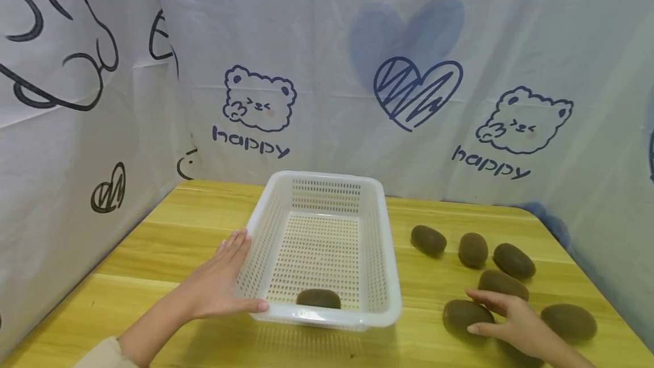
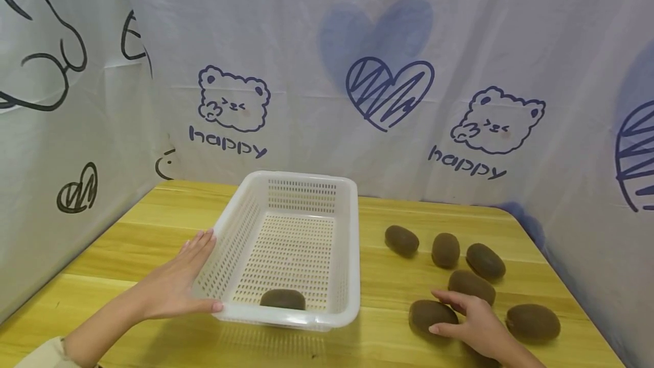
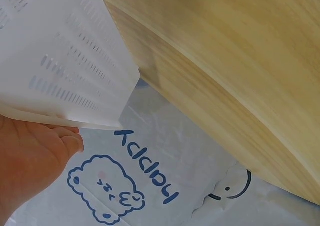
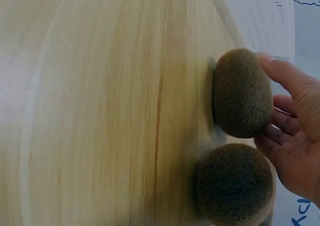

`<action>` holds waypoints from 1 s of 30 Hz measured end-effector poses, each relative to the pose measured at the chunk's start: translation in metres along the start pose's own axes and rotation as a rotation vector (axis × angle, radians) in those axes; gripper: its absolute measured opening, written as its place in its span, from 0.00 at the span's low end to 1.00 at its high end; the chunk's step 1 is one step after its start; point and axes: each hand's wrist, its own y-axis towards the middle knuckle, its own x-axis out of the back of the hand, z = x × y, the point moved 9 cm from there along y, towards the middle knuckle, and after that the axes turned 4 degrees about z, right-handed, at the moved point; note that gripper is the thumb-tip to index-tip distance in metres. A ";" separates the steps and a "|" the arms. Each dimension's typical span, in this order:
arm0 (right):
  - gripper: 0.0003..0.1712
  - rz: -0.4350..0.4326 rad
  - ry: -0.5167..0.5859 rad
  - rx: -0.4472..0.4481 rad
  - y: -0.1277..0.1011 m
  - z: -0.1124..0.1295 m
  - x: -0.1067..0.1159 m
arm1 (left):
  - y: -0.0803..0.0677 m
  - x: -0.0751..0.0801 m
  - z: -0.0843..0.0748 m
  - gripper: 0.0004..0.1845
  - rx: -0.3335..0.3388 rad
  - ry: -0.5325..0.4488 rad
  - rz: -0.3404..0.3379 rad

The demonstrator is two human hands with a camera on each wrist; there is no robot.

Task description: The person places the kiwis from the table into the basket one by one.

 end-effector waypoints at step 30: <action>0.35 -0.032 -0.128 -0.029 0.006 0.000 0.000 | 0.001 -0.002 0.002 0.65 -0.001 -0.012 0.008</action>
